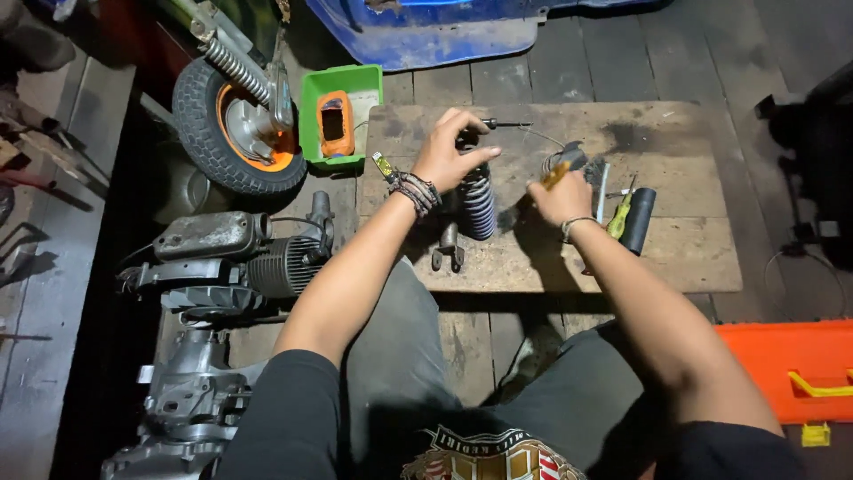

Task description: Disassembling and cleaning a motorcycle shock absorber core and spring.

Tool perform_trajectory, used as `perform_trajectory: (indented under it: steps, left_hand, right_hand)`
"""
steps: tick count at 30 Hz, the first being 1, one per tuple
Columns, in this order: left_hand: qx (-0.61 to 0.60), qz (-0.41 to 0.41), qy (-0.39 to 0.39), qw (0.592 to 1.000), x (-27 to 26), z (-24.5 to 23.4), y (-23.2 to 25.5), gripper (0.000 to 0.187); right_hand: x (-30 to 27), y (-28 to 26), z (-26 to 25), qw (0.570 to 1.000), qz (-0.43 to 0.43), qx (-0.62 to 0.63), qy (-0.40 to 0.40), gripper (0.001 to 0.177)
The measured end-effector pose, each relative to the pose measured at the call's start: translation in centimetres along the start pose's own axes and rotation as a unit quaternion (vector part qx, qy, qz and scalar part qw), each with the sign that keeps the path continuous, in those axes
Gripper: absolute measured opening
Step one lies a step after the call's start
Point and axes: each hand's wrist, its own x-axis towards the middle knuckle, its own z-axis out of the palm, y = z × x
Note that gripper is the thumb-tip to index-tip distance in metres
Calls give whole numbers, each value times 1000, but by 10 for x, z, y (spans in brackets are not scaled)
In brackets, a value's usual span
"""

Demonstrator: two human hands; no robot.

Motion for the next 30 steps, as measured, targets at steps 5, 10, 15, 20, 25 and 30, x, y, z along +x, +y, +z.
perform_trajectory:
  steps: [5, 10, 15, 20, 25, 30]
  left_hand:
    - [-22, 0, -33, 999, 3, 8, -13, 32]
    - [-31, -3, -48, 998, 0, 14, -17, 49]
    - [-37, -11, -54, 998, 1, 14, -11, 66]
    - [-46, -6, -46, 998, 0, 7, -13, 60]
    - [-15, 20, -65, 998, 4, 13, -18, 36]
    - [65, 49, -46, 996, 1, 10, 18, 18]
  right_hand:
    - [5, -40, -29, 981, -9, 188, 37, 48]
    - [-16, -74, -101, 884, -46, 440, 151, 28]
    - [-9, -61, -72, 742, 91, 652, 123, 25]
    - [7, 17, -2, 908, 104, 405, 40, 46]
    - [2, 8, 18, 981, 77, 176, -4, 42]
    - [6, -41, -30, 972, 9, 231, 50, 33]
